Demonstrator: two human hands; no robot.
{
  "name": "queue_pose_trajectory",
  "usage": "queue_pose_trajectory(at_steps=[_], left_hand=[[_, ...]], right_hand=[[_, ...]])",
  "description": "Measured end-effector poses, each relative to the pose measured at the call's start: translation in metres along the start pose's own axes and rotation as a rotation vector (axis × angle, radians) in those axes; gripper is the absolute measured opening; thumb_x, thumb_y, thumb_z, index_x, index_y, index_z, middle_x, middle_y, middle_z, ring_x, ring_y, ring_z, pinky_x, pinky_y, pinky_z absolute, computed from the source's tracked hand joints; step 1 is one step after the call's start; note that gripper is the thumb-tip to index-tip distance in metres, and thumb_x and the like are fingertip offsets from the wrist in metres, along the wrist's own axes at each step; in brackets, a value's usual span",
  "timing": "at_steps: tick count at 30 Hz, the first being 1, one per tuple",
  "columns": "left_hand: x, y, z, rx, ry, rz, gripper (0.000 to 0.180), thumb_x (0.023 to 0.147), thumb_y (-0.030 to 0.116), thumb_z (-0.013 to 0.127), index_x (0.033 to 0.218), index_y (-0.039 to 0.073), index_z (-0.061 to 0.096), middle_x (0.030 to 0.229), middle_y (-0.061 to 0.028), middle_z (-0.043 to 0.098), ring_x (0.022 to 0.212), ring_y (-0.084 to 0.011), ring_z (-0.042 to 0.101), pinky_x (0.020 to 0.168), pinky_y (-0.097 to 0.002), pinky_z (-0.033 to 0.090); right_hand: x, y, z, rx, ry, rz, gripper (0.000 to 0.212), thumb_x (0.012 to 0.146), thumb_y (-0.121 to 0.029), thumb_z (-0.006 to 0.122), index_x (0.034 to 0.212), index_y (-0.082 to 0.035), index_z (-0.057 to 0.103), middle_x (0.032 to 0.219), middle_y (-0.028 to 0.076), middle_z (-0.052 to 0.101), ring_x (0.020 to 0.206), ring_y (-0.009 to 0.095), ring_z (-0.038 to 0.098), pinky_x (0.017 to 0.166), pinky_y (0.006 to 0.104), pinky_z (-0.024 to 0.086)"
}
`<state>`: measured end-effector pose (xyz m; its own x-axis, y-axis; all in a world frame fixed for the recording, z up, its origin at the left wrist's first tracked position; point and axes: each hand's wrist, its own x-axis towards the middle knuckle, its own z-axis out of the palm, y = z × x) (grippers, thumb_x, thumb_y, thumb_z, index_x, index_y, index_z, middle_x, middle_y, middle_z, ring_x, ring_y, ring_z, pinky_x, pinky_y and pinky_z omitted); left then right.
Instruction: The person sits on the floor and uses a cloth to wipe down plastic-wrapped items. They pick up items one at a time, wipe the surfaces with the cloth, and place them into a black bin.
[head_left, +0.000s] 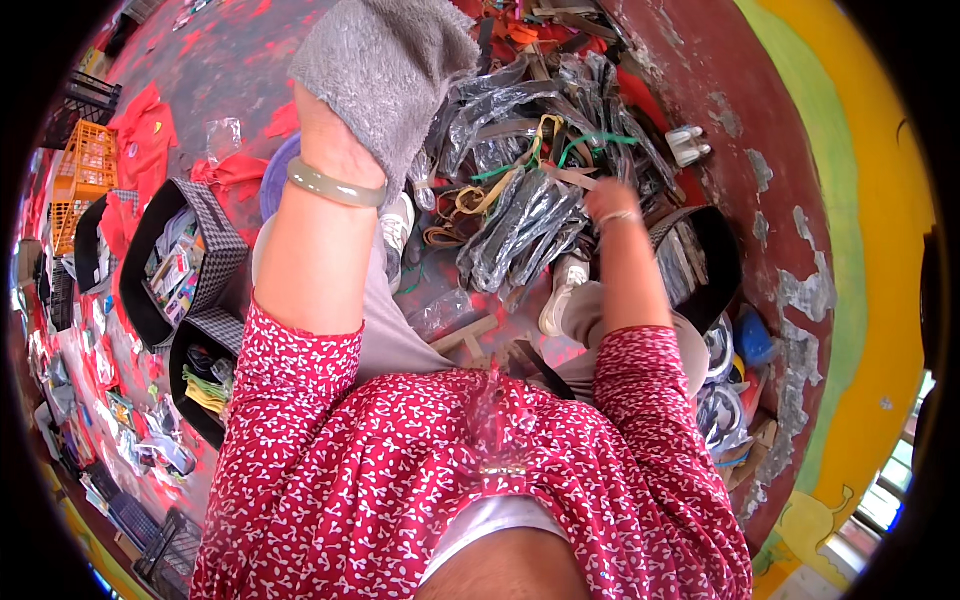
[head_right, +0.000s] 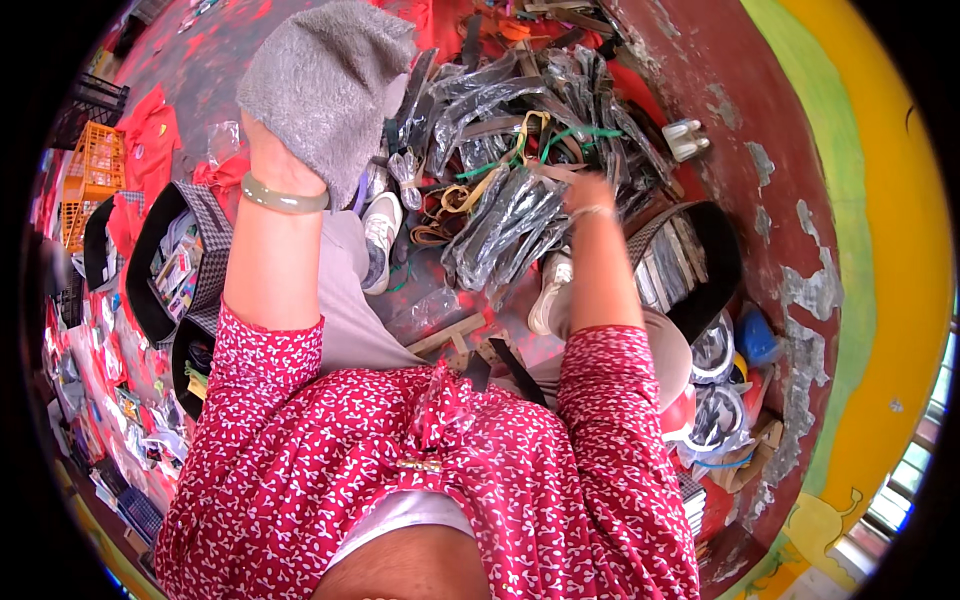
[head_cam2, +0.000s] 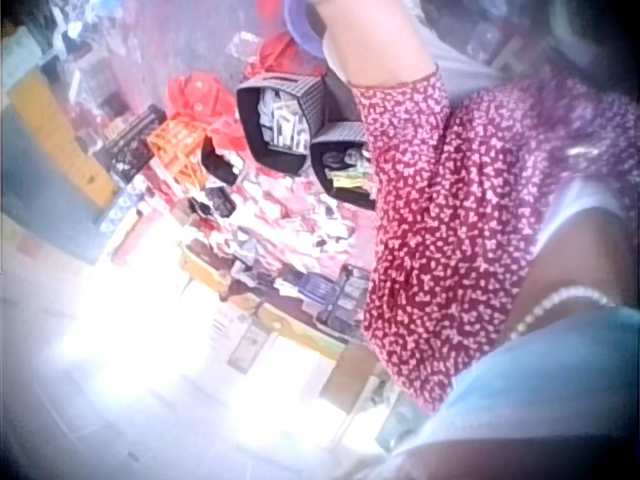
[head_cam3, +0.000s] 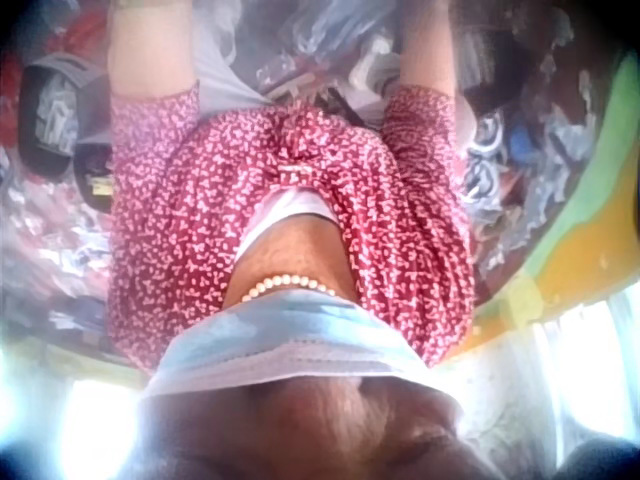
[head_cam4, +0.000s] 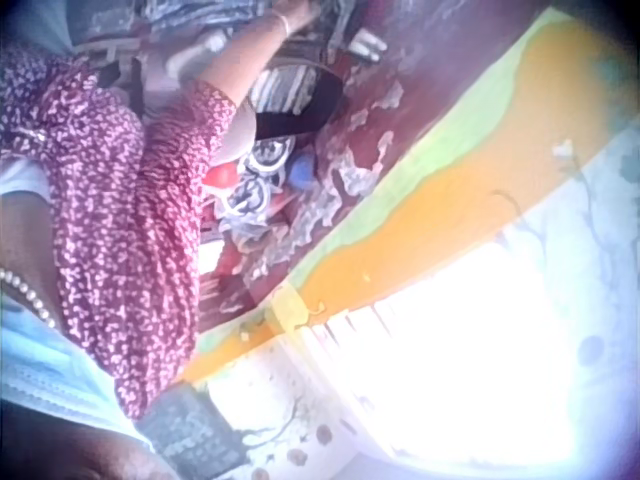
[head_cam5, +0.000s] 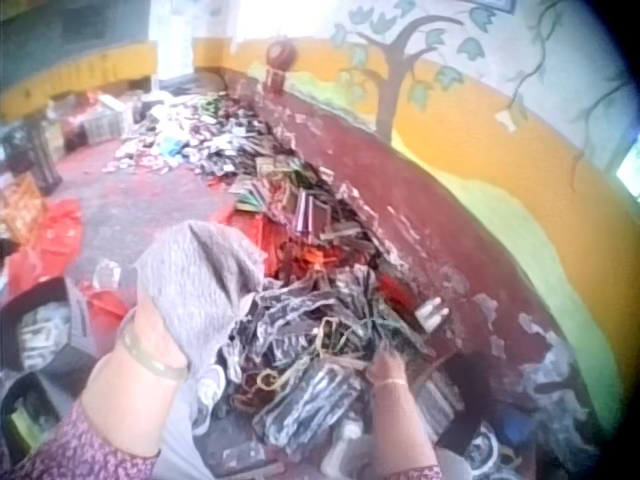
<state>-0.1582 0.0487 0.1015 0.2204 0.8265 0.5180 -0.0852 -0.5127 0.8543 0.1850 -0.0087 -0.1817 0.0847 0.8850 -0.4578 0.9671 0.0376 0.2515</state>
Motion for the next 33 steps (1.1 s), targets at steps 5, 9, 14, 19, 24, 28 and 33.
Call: queue_pose_trajectory(at_steps=[5,9,14,19,24,28,33], left_hand=[[-0.002,-0.012,-0.013,1.484,-0.172,0.528,0.03,0.073,0.019,0.059,0.102,0.014,0.062,0.104,-0.0054,0.062,0.094,-0.0234,0.058,0.079,-0.0345,0.048],[0.003,-0.035,-0.023,1.366,-0.202,0.318,0.027,0.076,0.02,0.055,0.101,0.014,0.062,0.104,-0.0065,0.062,0.094,-0.0244,0.058,0.08,-0.0338,0.047],[0.003,-0.037,-0.021,1.178,-0.15,0.323,0.027,0.077,0.019,0.055,0.102,0.011,0.062,0.101,-0.0063,0.062,0.09,-0.0247,0.059,0.078,-0.0308,0.048],[0.003,-0.029,-0.018,1.025,-0.101,0.21,0.022,0.077,0.017,0.056,0.097,0.012,0.064,0.099,-0.0069,0.063,0.09,-0.0244,0.059,0.077,-0.0317,0.047],[0.003,-0.037,-0.013,0.738,-0.095,0.175,0.023,0.08,0.016,0.052,0.099,0.009,0.061,0.099,-0.0092,0.062,0.091,-0.0253,0.058,0.081,-0.0336,0.046],[0.002,-0.066,-0.007,-0.147,-0.021,0.013,0.024,0.084,0.013,0.044,0.1,0.001,0.055,0.097,-0.014,0.06,0.089,-0.0265,0.058,0.082,-0.0377,0.047],[0.007,-0.016,0.023,0.763,-0.068,0.349,0.015,0.075,0.016,0.051,0.082,0.008,0.062,0.078,-0.0092,0.061,0.076,-0.0252,0.06,0.069,-0.0379,0.046]], right_hand=[[-0.013,-0.144,0.115,1.187,-0.414,0.497,0.036,0.08,-0.035,0.063,0.07,-0.001,0.057,0.06,0.01,0.056,0.043,0.018,0.051,0.039,0.0343,0.04],[-0.007,-0.199,0.157,1.47,-0.294,0.802,0.028,0.074,-0.026,0.07,0.075,0.0,0.06,0.064,0.009,0.057,0.053,0.018,0.054,0.045,0.034,0.042],[-0.013,-0.177,0.097,1.481,-0.433,0.763,0.02,0.071,-0.018,0.069,0.071,0.0,0.06,0.064,0.008,0.056,0.052,0.018,0.051,0.045,0.0335,0.042],[-0.023,-0.121,0.021,1.682,-0.22,0.457,0.024,0.079,-0.022,0.056,0.088,0.0,0.057,0.082,0.012,0.06,0.061,0.025,0.058,0.052,0.0383,0.048],[-0.062,-0.048,-0.103,2.265,-0.463,0.43,0.025,0.089,-0.011,0.039,0.109,0.002,0.044,0.091,0.014,0.06,0.078,0.034,0.064,0.062,0.0444,0.056],[-0.1,-0.028,-0.164,2.268,-0.086,0.2,0.028,0.09,-0.008,0.039,0.117,0.001,0.042,0.094,0.013,0.059,0.079,0.028,0.064,0.06,0.0423,0.055],[-0.139,-0.022,-0.216,2.324,0.252,-0.229,0.025,0.09,-0.019,0.045,0.109,-0.003,0.05,0.079,0.007,0.059,0.061,0.017,0.058,0.055,0.0309,0.051]])
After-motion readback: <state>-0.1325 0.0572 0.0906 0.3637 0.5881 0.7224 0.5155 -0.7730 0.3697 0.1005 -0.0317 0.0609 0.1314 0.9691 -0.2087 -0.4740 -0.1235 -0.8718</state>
